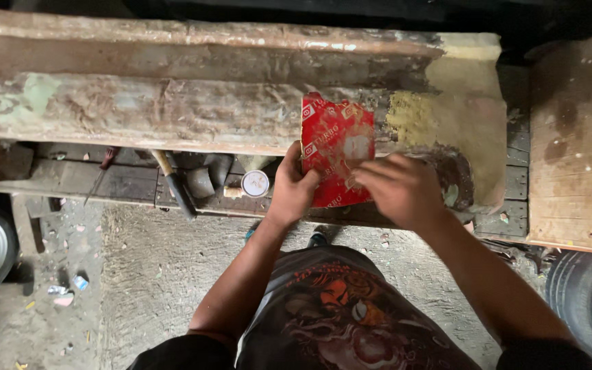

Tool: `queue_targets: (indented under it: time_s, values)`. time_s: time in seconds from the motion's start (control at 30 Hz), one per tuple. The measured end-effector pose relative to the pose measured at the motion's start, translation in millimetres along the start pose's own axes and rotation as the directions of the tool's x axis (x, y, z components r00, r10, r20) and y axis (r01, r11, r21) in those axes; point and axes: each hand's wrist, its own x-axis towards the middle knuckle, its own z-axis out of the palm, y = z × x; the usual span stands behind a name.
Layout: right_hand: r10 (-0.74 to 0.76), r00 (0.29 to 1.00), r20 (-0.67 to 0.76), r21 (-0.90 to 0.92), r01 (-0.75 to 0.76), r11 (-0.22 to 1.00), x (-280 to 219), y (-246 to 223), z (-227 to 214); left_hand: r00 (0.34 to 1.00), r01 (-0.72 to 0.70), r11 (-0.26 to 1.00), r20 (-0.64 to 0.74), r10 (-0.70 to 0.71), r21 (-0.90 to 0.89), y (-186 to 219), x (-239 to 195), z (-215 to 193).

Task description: The person sands a long, curved wooden surface using a red sanding block. They repeatedly rub the block over the surface, occasionally lifting it to inspect the progress. The person also briefly handles a small white container before resuming sanding.

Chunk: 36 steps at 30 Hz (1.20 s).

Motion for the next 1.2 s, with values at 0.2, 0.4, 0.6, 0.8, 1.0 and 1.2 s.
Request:
queue_targets:
  time_s: [0.2, 0.4, 0.6, 0.8, 1.0, 1.2]
  values:
    - [0.505, 0.862, 0.040, 0.365, -0.483, 0.796, 0.4, 54.7, -29.7, 0.998, 0.038, 0.999, 0.059, -0.039, 0.023, 16.2, -10.9, 5.9]
    - [0.566, 0.820, 0.084, 0.285, -0.564, 0.775, 19.8, 72.6, -34.8, 0.987, 0.077, 0.997, 0.143, -0.077, 0.005, 26.0, -13.3, 2.2]
    - [0.396, 0.916, 0.062, 0.181, -0.401, 0.898, 37.6, 68.2, -31.6, 0.962, 0.106, 0.993, 0.247, -0.113, 0.043, 26.7, 0.0, -13.4]
    - [0.266, 0.960, 0.085, 0.142, -0.276, 0.951, 51.3, 65.5, -22.4, 0.936, 0.157, 0.988, 0.318, -0.150, 0.005, 32.5, 11.5, -38.8]
    - [0.172, 0.976, 0.137, 0.152, -0.192, 0.970, 69.3, 55.4, -2.7, 0.922, 0.182, 0.983, 0.353, -0.159, -0.031, 38.5, 23.7, -59.7]
    - [0.176, 0.979, 0.107, 0.136, -0.189, 0.972, 72.5, 37.1, 17.3, 0.952, 0.139, 0.987, 0.264, -0.154, 0.075, 31.3, 38.0, -78.0]
